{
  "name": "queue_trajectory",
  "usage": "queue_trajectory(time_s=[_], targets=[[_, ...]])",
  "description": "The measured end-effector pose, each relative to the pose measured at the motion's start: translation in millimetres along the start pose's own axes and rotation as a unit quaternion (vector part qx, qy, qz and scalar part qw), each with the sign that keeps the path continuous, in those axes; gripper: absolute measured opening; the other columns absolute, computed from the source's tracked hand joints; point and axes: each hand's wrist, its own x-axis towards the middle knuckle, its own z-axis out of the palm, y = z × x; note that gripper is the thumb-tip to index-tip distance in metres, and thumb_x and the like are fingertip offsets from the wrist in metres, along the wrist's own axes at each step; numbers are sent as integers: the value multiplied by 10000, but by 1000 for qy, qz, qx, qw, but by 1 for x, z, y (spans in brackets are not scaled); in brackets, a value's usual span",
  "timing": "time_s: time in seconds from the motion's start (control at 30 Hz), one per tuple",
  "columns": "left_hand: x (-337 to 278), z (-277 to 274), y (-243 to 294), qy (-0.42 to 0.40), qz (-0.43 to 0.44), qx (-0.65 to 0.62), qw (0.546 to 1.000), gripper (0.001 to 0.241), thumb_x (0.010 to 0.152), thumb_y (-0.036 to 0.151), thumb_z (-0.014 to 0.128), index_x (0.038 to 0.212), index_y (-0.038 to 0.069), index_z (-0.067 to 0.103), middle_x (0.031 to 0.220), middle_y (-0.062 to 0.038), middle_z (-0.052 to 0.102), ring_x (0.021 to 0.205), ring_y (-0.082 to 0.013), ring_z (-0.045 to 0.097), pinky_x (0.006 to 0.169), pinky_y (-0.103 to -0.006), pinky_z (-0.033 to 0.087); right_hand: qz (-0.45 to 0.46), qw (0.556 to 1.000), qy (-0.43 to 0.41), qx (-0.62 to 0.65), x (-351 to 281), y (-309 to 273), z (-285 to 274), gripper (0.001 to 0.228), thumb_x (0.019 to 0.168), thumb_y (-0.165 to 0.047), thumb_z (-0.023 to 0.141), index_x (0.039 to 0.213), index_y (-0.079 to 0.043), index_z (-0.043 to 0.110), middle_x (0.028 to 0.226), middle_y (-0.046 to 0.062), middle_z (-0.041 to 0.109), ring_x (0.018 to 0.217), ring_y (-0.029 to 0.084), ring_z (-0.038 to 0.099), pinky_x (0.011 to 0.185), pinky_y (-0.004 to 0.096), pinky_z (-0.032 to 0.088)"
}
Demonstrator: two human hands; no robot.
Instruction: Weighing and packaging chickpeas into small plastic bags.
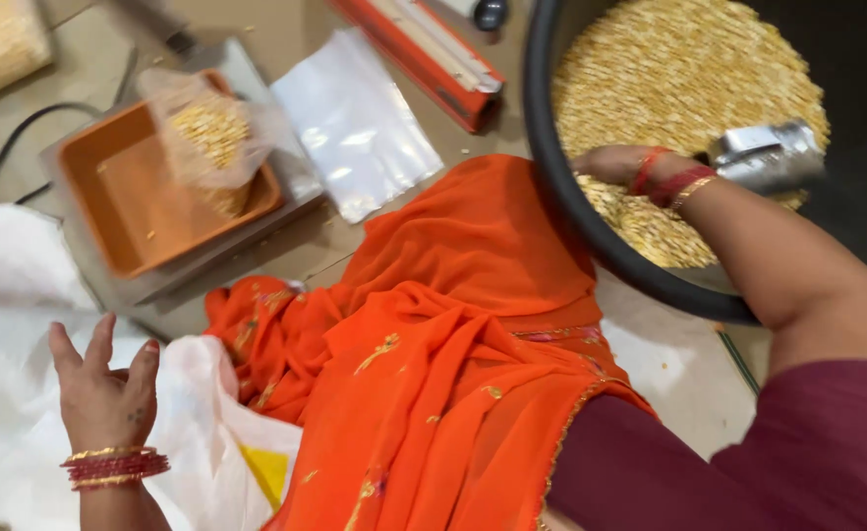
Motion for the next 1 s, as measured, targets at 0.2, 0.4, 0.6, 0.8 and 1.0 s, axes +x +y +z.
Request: queue_trajectory(time_s=[0.2,0.4,0.6,0.8,1.0], targets=[[-28,65,-192,-34,-118,131,984,686,906,461,698,1505,148,580,1694,-252,267,1188,-484,582,1024,-526,468,-15,953,159,258,-56,-31,-40,347,1012,-403,599,1282,-186,620,1314,75,518,1120,232,477,864,395,437],[-51,121,-198,6,-202,81,976,597,1008,504,518,1532,220,548,1710,-203,215,1418,-527,372,1158,-565,356,-203,788,-45,580,-61,14,-103,322,1137,-348,602,967,-78,553,819,37,553,598,66,475,416,158,350],[-44,104,-145,18,-284,39,958,587,987,497,441,1523,270,512,1711,-108,217,1423,-498,346,1112,-581,381,-282,689,-12,668,-119,-59,-67,295,1136,-272,570,901,-95,549,866,56,570,672,59,492,501,133,377],[-43,109,-139,31,-289,65,955,567,1001,479,422,1518,270,524,1699,-103,248,1390,-495,393,1076,-596,406,-290,669,-149,668,-114,-203,11,250,1108,-248,586,939,-66,616,855,77,596,601,85,530,448,153,413],[-46,113,-138,70,-279,76,955,537,1006,448,424,1480,252,583,1678,-116,312,1351,-496,445,1052,-585,433,-233,725,-295,577,-43,-353,100,262,1053,-289,612,896,-81,584,766,65,596,540,95,540,385,157,402]])
